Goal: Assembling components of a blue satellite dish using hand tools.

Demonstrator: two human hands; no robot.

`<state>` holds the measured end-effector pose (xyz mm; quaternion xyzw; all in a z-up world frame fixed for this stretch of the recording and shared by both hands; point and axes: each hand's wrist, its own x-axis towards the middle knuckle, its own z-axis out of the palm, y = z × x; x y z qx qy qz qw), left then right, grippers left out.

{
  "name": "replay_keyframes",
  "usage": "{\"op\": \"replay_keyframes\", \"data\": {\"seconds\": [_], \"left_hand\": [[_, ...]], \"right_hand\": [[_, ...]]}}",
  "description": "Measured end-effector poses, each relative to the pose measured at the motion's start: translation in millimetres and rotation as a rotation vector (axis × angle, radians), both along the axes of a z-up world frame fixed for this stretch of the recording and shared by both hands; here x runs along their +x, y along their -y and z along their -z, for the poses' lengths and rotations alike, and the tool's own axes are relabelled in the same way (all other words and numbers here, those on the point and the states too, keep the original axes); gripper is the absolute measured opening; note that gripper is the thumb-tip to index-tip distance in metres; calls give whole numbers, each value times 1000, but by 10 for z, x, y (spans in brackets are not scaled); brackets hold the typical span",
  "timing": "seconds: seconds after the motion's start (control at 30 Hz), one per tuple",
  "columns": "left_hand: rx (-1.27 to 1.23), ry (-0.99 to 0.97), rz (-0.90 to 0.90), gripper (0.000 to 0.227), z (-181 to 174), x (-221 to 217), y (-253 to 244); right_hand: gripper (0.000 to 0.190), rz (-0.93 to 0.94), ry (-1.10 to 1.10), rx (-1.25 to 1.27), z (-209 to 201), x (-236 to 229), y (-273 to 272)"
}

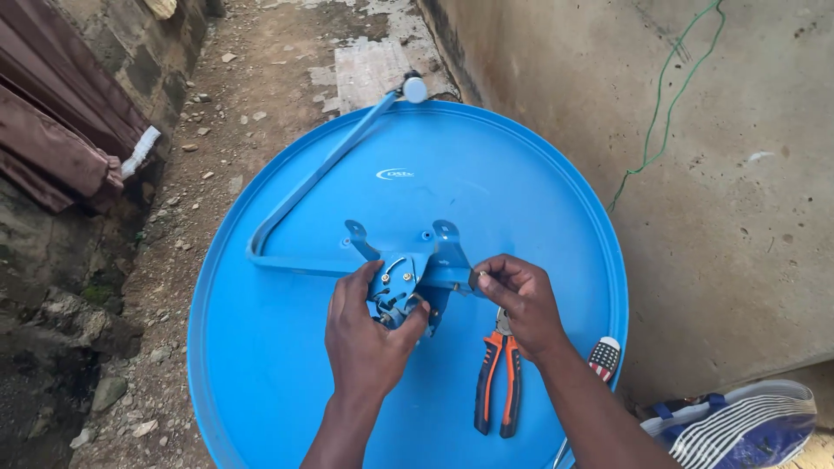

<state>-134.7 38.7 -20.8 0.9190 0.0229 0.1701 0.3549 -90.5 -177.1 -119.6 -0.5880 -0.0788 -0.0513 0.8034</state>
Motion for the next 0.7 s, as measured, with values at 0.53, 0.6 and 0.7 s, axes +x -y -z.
{"op": "replay_keyframes", "data": {"seconds": [0.53, 0.6, 0.7], "left_hand": [[-506, -103, 789, 74, 91, 840, -1055], [-441, -99, 827, 76, 15, 943, -1085], [-316, -70, 880, 79, -38, 1040, -1098]], "right_hand": [[14, -162, -90, 260, 102, -483, -486], [13, -183, -116, 297, 91, -485, -495], [11, -228, -189, 353, 98, -469, -549]]}}
